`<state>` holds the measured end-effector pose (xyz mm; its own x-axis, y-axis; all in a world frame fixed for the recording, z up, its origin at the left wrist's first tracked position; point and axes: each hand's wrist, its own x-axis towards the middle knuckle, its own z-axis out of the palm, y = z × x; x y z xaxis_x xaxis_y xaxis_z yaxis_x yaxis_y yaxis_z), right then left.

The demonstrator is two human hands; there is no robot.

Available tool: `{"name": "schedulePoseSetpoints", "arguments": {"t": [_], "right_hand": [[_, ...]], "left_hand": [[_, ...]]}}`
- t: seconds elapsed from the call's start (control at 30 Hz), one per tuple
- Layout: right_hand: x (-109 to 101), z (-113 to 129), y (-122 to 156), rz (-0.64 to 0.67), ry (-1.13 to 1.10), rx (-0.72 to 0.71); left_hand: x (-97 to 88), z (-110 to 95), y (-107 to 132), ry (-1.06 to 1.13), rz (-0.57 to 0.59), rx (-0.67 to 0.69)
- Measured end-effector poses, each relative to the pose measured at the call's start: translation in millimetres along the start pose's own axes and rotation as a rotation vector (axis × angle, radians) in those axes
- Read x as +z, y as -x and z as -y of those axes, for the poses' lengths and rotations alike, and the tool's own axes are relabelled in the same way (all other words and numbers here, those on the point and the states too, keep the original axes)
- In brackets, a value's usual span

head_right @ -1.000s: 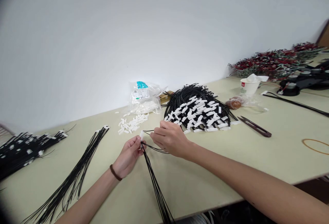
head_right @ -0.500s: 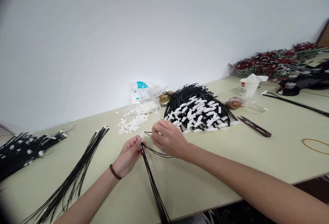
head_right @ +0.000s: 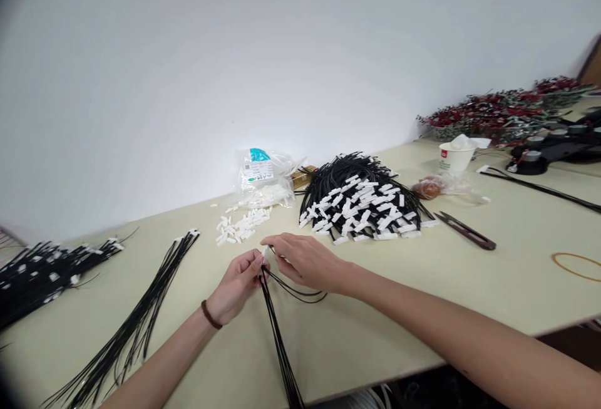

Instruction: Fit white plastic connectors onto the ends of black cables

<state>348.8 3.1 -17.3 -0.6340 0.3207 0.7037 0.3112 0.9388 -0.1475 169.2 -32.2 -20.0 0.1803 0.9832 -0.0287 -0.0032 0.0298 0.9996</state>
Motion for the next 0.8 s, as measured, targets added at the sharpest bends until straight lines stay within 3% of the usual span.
{"name": "schedulePoseSetpoints", "arguments": {"t": [0.1,0.3,0.47,0.57,0.7,0.8], "right_hand": [[-1.4,1.9,0.2,0.041,-0.09,0.077],[-2.8,1.4,-1.6,0.049,-0.232,0.063],[3.4,-2.9,1.1,-0.018,-0.14,0.075],[5.9,-2.7,2.4,-0.081,-0.005,0.004],[5.6,3.4,1.8,-0.067,0.108,-0.19],[6.1,7.3,0.5,-0.075,0.149,-0.257]], "left_hand": [[0.1,0.4,-0.1,-0.012,-0.004,0.001],[0.5,0.4,0.3,-0.018,-0.002,-0.012],[0.0,1.8,-1.4,0.027,-0.052,-0.024],[-1.2,3.5,-3.5,0.092,-0.095,-0.015],[-2.0,5.0,-4.8,0.153,-0.095,-0.012],[-1.3,4.8,-4.5,0.172,-0.084,-0.014]]}}
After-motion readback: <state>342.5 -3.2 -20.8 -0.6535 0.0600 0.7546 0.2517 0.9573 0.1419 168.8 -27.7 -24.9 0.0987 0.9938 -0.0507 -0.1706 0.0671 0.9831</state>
